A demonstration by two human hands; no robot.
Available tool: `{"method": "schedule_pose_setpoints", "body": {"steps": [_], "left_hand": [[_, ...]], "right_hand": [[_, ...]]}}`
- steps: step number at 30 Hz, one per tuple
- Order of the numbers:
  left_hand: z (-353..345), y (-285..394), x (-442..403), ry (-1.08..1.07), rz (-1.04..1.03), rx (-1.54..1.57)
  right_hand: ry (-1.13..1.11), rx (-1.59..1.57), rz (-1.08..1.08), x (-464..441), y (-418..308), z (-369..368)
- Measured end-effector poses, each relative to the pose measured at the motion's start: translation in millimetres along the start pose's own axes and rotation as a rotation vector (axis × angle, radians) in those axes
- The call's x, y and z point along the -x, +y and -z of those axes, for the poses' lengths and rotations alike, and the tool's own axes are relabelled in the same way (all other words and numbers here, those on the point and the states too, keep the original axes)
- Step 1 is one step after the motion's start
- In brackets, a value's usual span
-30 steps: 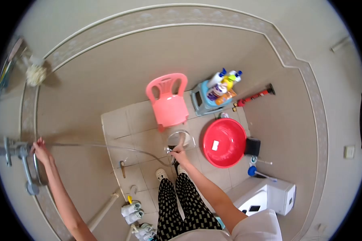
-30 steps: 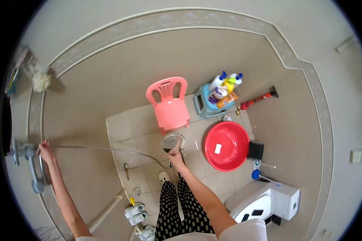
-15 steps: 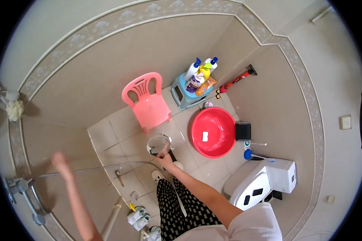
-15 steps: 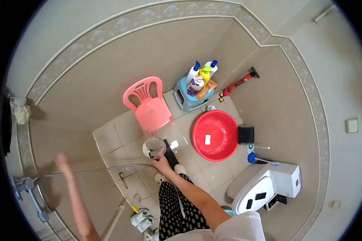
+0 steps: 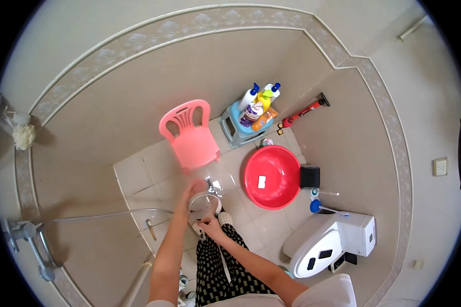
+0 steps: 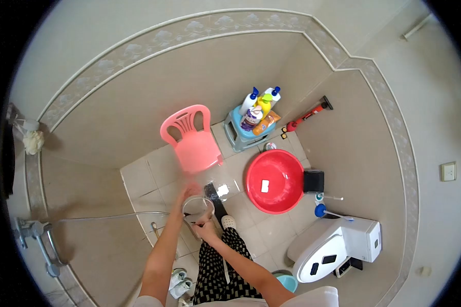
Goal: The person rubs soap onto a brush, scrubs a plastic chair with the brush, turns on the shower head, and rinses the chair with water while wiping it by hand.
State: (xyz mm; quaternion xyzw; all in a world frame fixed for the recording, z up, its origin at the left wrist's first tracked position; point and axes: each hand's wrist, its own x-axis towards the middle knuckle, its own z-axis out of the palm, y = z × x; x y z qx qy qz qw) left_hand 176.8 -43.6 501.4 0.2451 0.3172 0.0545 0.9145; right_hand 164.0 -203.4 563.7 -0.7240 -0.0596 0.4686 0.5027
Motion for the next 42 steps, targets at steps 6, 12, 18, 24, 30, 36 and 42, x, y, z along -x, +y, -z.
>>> {"method": "schedule_pose_setpoints", "body": {"steps": [6,12,18,24,30,36,42], "left_hand": [[-3,-1,9,0.118,0.001,-0.015],[-32,8,29,0.137,0.017,-0.003],[-21,-8,7,0.098,-0.019,0.093],[-12,-8,7,0.096,0.013,0.132],[-14,-7,19,0.148,0.000,0.136],[-6,-10,31,0.216,-0.085,0.105],[8,-20,42,0.293,-0.081,0.146]], "right_hand": [[-0.047,-0.033,0.082,5,2,5],[0.001,-0.071,0.045,0,10,9],[0.014,-0.058,0.030,-3,4,13],[0.090,-0.214,0.044,-15,-11,10],[0.023,-0.192,0.172,-17,-28,16],[-0.011,-0.239,0.212,-23,-57,24],[-0.022,-0.205,0.261,-25,-71,27]]}}
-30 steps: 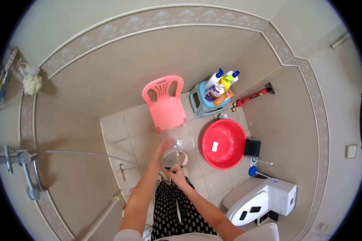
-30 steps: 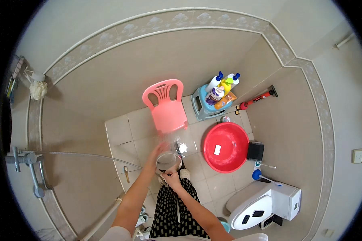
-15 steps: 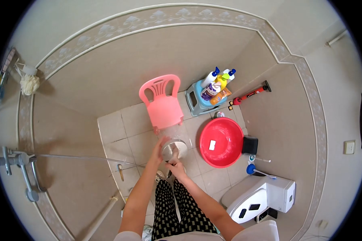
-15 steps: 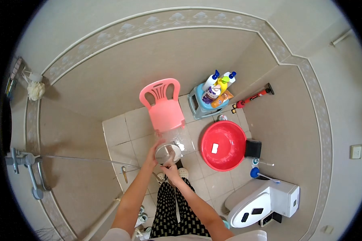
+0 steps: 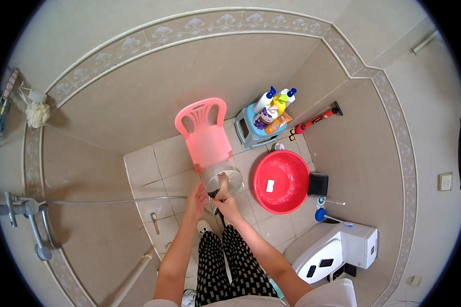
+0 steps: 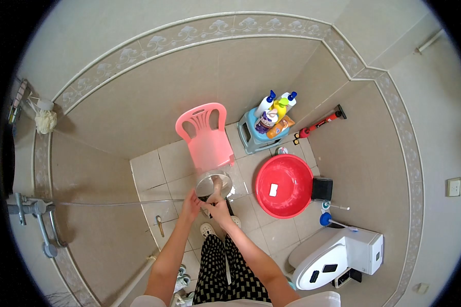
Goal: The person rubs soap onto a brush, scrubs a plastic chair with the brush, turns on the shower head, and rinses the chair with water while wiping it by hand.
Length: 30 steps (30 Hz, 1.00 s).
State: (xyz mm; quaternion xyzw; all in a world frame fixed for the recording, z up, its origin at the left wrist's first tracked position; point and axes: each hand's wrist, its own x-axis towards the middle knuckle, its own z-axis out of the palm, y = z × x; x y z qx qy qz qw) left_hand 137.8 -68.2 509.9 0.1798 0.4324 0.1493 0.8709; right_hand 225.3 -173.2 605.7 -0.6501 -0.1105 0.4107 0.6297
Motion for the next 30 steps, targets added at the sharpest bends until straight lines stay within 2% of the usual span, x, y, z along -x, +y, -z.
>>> {"method": "schedule_pose_setpoints", "body": {"steps": [3,10,12,15,18,25,27,30], "left_hand": [[-2,-1,9,0.036,-0.003,0.014],[3,-6,21,0.033,-0.020,0.054],[6,-9,22,0.040,-0.010,0.059],[7,-15,25,0.050,0.012,0.053],[6,-22,27,0.046,0.034,0.031],[13,-41,29,0.036,0.059,-0.029],[12,-44,32,0.055,0.068,-0.032],[9,-49,35,0.081,0.086,-0.032]], "right_hand": [[0.078,0.010,0.005,-4,6,5],[0.073,-0.032,-0.049,1,3,28],[0.223,-0.169,-0.062,0,11,33],[0.122,-0.111,-0.158,3,27,46],[0.236,-0.179,-0.157,8,45,49],[0.240,-0.113,-0.338,25,62,57],[0.173,-0.119,-0.364,27,70,59],[0.233,-0.124,-0.410,32,81,62]]}}
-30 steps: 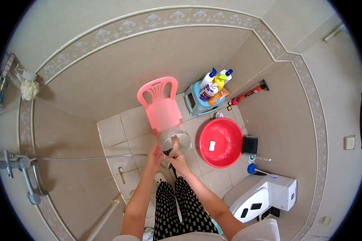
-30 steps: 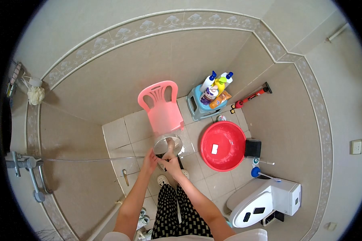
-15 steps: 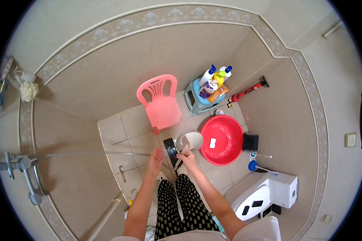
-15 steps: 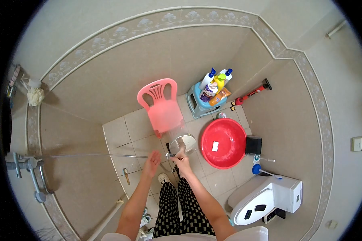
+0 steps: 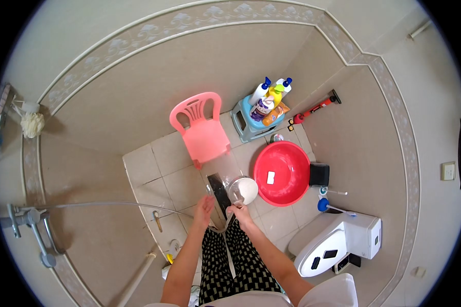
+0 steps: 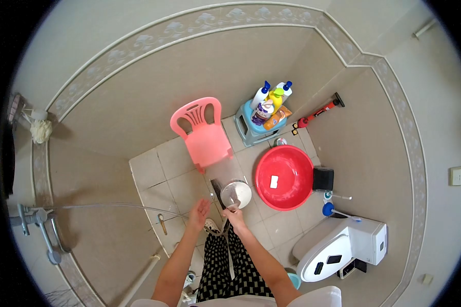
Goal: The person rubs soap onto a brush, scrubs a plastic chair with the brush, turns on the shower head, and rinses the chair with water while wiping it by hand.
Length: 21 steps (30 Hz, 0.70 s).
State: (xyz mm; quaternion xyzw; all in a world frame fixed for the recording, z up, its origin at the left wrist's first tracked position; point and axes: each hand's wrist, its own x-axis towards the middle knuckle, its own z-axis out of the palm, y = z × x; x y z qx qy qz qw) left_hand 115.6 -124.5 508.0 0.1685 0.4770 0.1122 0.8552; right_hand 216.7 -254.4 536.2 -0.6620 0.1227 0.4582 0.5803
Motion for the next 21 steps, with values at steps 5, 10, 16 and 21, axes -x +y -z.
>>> {"method": "schedule_pose_setpoints", "body": {"steps": [5,10,16,21], "left_hand": [[3,-12,-6,0.011,0.026,-0.010],[2,-19,-12,-0.091,0.000,-0.013],[-6,-17,-28,-0.008,0.059,-0.086],[-27,-2,-17,-0.183,0.166,0.014]], "right_hand": [[-0.051,0.012,-0.006,2,9,0],[-0.071,-0.024,-0.014,23,-11,-10],[-0.094,0.040,0.099,13,7,-16],[-0.261,0.017,0.078,41,-22,-21]]}}
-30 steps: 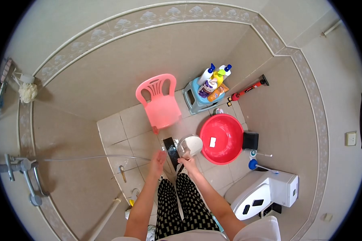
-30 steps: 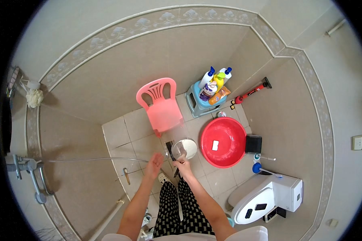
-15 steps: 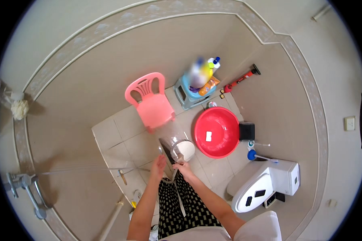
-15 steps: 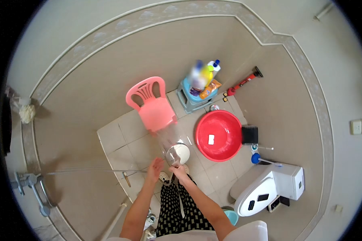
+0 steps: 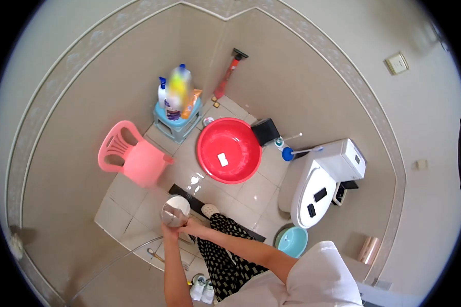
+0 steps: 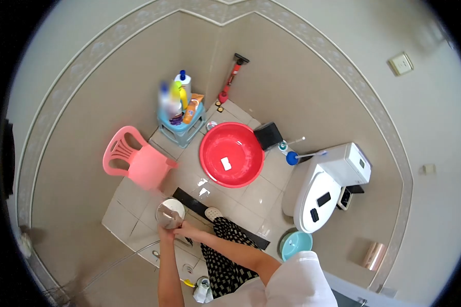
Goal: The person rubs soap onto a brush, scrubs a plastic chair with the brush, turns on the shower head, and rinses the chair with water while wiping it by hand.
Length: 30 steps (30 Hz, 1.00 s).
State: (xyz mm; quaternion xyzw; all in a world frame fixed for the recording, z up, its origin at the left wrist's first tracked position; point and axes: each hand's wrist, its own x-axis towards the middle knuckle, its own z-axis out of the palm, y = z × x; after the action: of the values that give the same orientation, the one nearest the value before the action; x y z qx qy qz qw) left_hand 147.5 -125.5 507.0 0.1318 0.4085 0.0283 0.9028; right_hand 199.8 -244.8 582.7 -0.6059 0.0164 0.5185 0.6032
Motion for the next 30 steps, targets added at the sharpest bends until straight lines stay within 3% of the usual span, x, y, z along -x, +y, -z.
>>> {"method": "schedule_pose_setpoints", "body": {"steps": [2,4,6,9,19,24,28,30], "left_hand": [[-12,5,1,0.071,0.016,-0.036],[-12,7,-4,0.096,-0.027,-0.140],[-15,10,-6,0.126,-0.081,-0.241],[-30,20,-2,-0.012,-0.053,-0.080],[-32,28,3,-0.001,-0.039,-0.047],[-48,31,14,0.020,-0.095,-0.095],[-46,34,15,0.023,-0.092,-0.049],[-43,34,12,0.022,-0.098,-0.059]], "right_hand": [[0.106,-0.012,0.092,-14,25,1],[0.015,-0.013,0.003,-10,20,1],[0.033,-0.013,0.095,-14,20,-2],[0.139,-0.026,0.051,-17,9,0],[0.007,-0.055,0.073,-30,31,4],[0.062,0.019,0.125,-33,37,2],[-0.052,0.153,0.093,-26,28,4],[0.096,0.065,0.222,-23,22,1]]}}
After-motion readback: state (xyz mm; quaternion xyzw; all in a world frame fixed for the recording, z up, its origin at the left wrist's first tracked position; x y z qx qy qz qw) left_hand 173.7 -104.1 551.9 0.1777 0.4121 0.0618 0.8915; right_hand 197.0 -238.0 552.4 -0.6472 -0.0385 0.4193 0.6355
